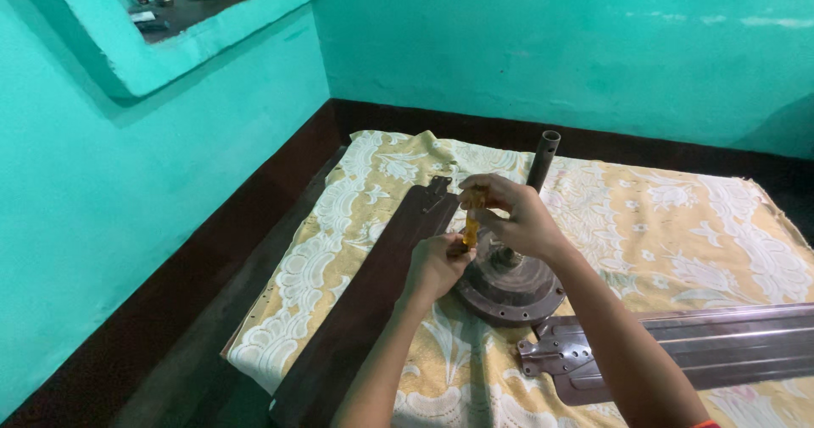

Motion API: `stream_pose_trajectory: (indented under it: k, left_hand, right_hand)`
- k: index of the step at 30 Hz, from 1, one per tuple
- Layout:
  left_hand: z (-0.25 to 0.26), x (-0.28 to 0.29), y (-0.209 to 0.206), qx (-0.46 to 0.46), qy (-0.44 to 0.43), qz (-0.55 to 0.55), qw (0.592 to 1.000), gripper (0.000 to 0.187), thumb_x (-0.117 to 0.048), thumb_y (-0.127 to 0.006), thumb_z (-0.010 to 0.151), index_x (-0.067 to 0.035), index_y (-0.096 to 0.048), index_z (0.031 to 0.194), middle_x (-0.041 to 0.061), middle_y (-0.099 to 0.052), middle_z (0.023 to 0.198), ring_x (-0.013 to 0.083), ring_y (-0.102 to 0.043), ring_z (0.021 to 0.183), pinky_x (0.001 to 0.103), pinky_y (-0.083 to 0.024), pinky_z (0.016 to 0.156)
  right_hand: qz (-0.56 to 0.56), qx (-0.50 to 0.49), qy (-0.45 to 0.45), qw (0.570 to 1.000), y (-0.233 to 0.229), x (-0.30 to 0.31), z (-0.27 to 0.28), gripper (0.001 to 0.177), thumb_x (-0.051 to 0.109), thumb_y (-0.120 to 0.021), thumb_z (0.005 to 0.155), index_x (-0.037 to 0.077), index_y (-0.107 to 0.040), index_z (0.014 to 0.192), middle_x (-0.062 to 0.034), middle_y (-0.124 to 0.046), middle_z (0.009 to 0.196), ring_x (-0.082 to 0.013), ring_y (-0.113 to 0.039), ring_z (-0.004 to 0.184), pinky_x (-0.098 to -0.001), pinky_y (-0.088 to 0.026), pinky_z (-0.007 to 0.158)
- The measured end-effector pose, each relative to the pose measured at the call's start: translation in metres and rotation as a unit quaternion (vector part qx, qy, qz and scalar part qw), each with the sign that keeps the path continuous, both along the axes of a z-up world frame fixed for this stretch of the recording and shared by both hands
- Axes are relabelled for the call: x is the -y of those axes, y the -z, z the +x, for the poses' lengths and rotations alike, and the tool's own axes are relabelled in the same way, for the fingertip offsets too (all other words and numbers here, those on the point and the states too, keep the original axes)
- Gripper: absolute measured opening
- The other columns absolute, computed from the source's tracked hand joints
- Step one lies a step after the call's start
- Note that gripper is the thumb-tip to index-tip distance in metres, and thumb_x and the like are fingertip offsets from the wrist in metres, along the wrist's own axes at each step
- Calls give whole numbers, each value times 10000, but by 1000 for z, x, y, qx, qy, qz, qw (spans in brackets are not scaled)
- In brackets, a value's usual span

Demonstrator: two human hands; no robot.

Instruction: The person uses a screwdriver to tighten screws on a ceiling fan motor housing. They then attach a fan blade to the motor housing and secure it with screws.

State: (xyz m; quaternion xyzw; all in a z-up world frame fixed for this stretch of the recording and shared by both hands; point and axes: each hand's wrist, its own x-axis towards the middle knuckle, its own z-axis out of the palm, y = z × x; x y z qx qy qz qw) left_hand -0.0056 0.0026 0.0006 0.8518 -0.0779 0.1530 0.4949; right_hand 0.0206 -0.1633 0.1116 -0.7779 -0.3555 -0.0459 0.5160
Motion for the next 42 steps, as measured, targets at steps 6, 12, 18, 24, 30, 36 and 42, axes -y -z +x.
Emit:
stream_pose_trajectory:
  k: [6, 12, 18, 24, 30, 36, 42]
  left_hand:
    - [0, -3, 2, 37, -17, 14, 999, 198, -195, -780, 874, -41, -758, 998, 127, -794, 915, 221, -789, 861, 336, -610, 763]
    - [1, -2, 5, 30, -7, -43, 999, 212, -197, -792, 860, -37, -757, 995, 113, -800, 920, 191, -799, 856, 316, -615, 748]
    - [-1, 7, 4, 13, -32, 2, 999, 257, -220, -813, 828, -49, -762, 1013, 124, -791, 932, 214, -784, 862, 331, -613, 756]
    - [-3, 8, -2, 16, -23, 9, 1000, 247, -235, -812, 838, -43, -771, 988, 124, -792, 917, 222, -789, 866, 337, -613, 771]
    - [-3, 8, -1, 12, -32, 19, 999, 283, -247, -818, 817, -48, -763, 1010, 118, -786, 930, 224, -787, 879, 340, -616, 779]
    - [1, 8, 3, 23, -35, 42, 998, 276, -262, -829, 809, -63, -768, 990, 113, -784, 927, 249, -779, 884, 356, -612, 782]
    - [3, 6, 6, 43, -31, 53, 997, 259, -251, -826, 806, -66, -776, 980, 112, -793, 915, 245, -780, 873, 347, -606, 770]
  right_hand:
    - [19, -38, -19, 999, -4, 3, -4, 398, -92, -647, 894, 6, -605, 1278, -96, -729, 1162, -180, -714, 1143, -345, -597, 1014]
    - [17, -39, 3, 999, -2, 5, -2, 409, -97, -653, 885, 9, -612, 1277, -87, -721, 1120, -162, -710, 1097, -340, -602, 986]
    - [-16, -25, -16, 999, -1, 10, -3, 401, -98, -648, 892, 6, -619, 1278, -90, -729, 1123, -171, -711, 1108, -334, -587, 1012]
    - [-23, -19, -6, 1000, -3, 14, -2, 404, -78, -637, 903, 19, -617, 1295, -84, -730, 1136, -167, -709, 1117, -330, -592, 1018]
    - [-20, -29, 0, 999, -4, 14, -4, 416, -85, -635, 900, 19, -612, 1302, -88, -731, 1134, -177, -709, 1114, -343, -594, 1004]
    - [-29, -21, 4, 999, -2, 12, -5, 430, -71, -651, 892, 27, -612, 1310, -87, -737, 1147, -179, -718, 1127, -334, -595, 1018]
    - [-65, -11, 65, 996, -8, 8, -6, 400, 48, -768, 863, 51, -659, 1248, -81, -763, 1065, -178, -761, 1017, -321, -629, 927]
